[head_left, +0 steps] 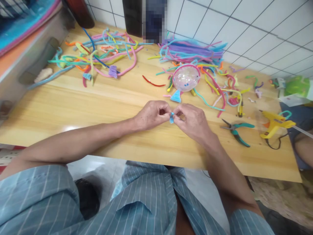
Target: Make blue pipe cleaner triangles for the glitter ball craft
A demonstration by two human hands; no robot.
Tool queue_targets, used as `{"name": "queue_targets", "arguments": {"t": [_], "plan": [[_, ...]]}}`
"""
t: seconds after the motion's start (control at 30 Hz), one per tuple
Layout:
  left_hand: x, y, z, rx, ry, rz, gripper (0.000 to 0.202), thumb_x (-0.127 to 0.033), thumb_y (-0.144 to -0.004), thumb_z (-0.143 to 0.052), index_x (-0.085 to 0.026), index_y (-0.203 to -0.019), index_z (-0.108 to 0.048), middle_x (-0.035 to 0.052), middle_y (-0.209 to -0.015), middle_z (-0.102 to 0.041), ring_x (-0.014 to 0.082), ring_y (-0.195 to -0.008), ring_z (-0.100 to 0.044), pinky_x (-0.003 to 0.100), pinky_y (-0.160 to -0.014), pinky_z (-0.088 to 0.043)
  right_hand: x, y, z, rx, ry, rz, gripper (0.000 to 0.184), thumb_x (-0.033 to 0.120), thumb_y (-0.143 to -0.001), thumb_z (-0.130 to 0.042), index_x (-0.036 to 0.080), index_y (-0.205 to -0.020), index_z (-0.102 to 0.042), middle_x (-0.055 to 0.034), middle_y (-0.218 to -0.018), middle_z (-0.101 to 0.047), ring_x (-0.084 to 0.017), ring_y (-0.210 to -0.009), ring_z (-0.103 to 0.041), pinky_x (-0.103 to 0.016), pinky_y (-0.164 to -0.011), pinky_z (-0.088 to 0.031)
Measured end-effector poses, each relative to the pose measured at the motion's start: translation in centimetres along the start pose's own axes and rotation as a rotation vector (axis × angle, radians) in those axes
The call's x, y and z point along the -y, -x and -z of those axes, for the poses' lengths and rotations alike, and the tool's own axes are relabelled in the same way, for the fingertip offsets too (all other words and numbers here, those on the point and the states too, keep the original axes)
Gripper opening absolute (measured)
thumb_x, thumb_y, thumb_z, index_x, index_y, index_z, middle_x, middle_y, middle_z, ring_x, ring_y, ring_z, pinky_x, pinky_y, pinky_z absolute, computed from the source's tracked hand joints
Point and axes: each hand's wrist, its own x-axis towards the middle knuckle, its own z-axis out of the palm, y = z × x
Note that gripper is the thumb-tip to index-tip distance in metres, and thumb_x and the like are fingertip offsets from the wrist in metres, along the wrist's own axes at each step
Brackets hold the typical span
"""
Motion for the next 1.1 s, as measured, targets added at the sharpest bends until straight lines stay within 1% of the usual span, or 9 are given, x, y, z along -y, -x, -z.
{"name": "queue_targets", "arguments": {"t": [0.23,0.33,0.53,0.67,0.77,0.87,0.93,1.0,1.1], "plan": [[-0.1,-0.1,-0.2,-0.135,0.066,0.001,0.017,-0.025,-0.088,-0.067,-0.017,-0.073,-0.067,-0.003,-0.067,-0.062,0.0092,-0.061,-0.049,0.024,-0.063,-0.041,0.3,1.2,1.3,-0.12,0.258,0.019,0.008,0.026,-0.1,-0.065,0.023,-0.104,-0.072,-0.0092,-0.097,-0.08,-0.028,-0.093,-0.073,-0.038,-0.08,-0.049],[-0.3,-0.2,-0.2,-0.166,0.045,-0.017,0.014,-0.021,-0.087,-0.066,-0.017,-0.073,-0.066,-0.0038,-0.066,-0.06,0.0092,-0.061,-0.047,0.025,-0.066,-0.042,0.7,2.1,1.5,-0.152,0.335,0.029,0.013,0.023,-0.103,-0.06,0.022,-0.098,-0.072,-0.0083,-0.089,-0.078,-0.027,-0.086,-0.07,-0.038,-0.077,-0.047],[-0.5,0.1,-0.2,-0.199,0.064,-0.068,0.014,-0.019,-0.085,-0.064,-0.018,-0.071,-0.064,-0.002,-0.069,-0.062,0.0104,-0.065,-0.051,0.025,-0.067,-0.042,4.8,2.6,0.2,-0.267,0.529,0.085,0.019,0.015,-0.101,-0.059,0.023,-0.089,-0.072,-0.007,-0.083,-0.075,-0.025,-0.082,-0.067,-0.038,-0.076,-0.044],[-0.5,0.3,-0.3,-0.166,0.153,-0.019,0.015,-0.026,-0.083,-0.064,-0.018,-0.071,-0.065,-0.0015,-0.069,-0.063,0.0113,-0.066,-0.053,0.026,-0.067,-0.041,6.1,4.5,1.2,-0.298,0.387,0.046,0.017,0.022,-0.107,-0.06,0.023,-0.1,-0.075,-0.0073,-0.092,-0.08,-0.025,-0.089,-0.073,-0.039,-0.082,-0.052],[-0.6,0.2,-0.5,-0.147,0.253,0.162,0.019,-0.034,-0.081,-0.069,-0.018,-0.07,-0.065,-0.0024,-0.068,-0.062,0.0108,-0.063,-0.05,0.026,-0.065,-0.04,2.7,8.4,4.0,-0.424,0.234,-0.114,0.018,0.033,-0.109,-0.062,0.025,-0.116,-0.076,-0.0086,-0.109,-0.084,-0.027,-0.104,-0.078,-0.042,-0.094,-0.06],[-0.8,0.1,-0.7,-0.107,0.318,0.308,0.021,-0.036,-0.077,-0.072,-0.019,-0.069,-0.064,-0.0049,-0.063,-0.055,0.0096,-0.059,-0.044,0.025,-0.061,-0.038,-4.2,13.4,7.1,-0.474,0.259,-0.319,0.027,0.045,-0.105,-0.067,0.027,-0.121,-0.077,-0.0117,-0.122,-0.084,-0.033,-0.117,-0.078,-0.053,-0.103,-0.062],[-0.8,0.1,-1.0,-0.1,0.346,0.363,0.021,-0.038,-0.075,-0.074,-0.019,-0.071,-0.065,-0.0059,-0.06,-0.053,0.0093,-0.057,-0.042,0.025,-0.059,-0.036,-9.6,16.3,8.5,-0.38,0.274,-0.409,0.045,0.051,-0.097,-0.072,0.025,-0.133,-0.074,-0.0165,-0.138,-0.079,-0.04,-0.133,-0.072,-0.063,-0.113,-0.058],[-0.6,0.3,-1.2,-0.107,0.368,0.397,0.022,-0.039,-0.073,-0.075,-0.02,-0.073,-0.066,-0.0059,-0.059,-0.053,0.0095,-0.055,-0.043,0.024,-0.057,-0.035,-14.3,18.1,9.0,-0.252,0.302,-0.46,0.065,0.055,-0.091,-0.073,0.018,-0.144,-0.07,-0.024,-0.153,-0.07,-0.046,-0.147,-0.063,-0.07,-0.126,-0.047],[-0.3,0.5,-1.3,-0.103,0.437,0.428,0.022,-0.038,-0.071,-0.076,-0.02,-0.077,-0.067,-0.0048,-0.06,-0.058,0.0104,-0.055,-0.049,0.024,-0.055,-0.039,-18.9,19.1,8.8,-0.073,0.343,-0.473,0.087,0.062,-0.086,-0.073,0.011,-0.155,-0.061,-0.0285,-0.168,-0.056,-0.051,-0.162,-0.046,-0.073,-0.134,-0.034]]}}
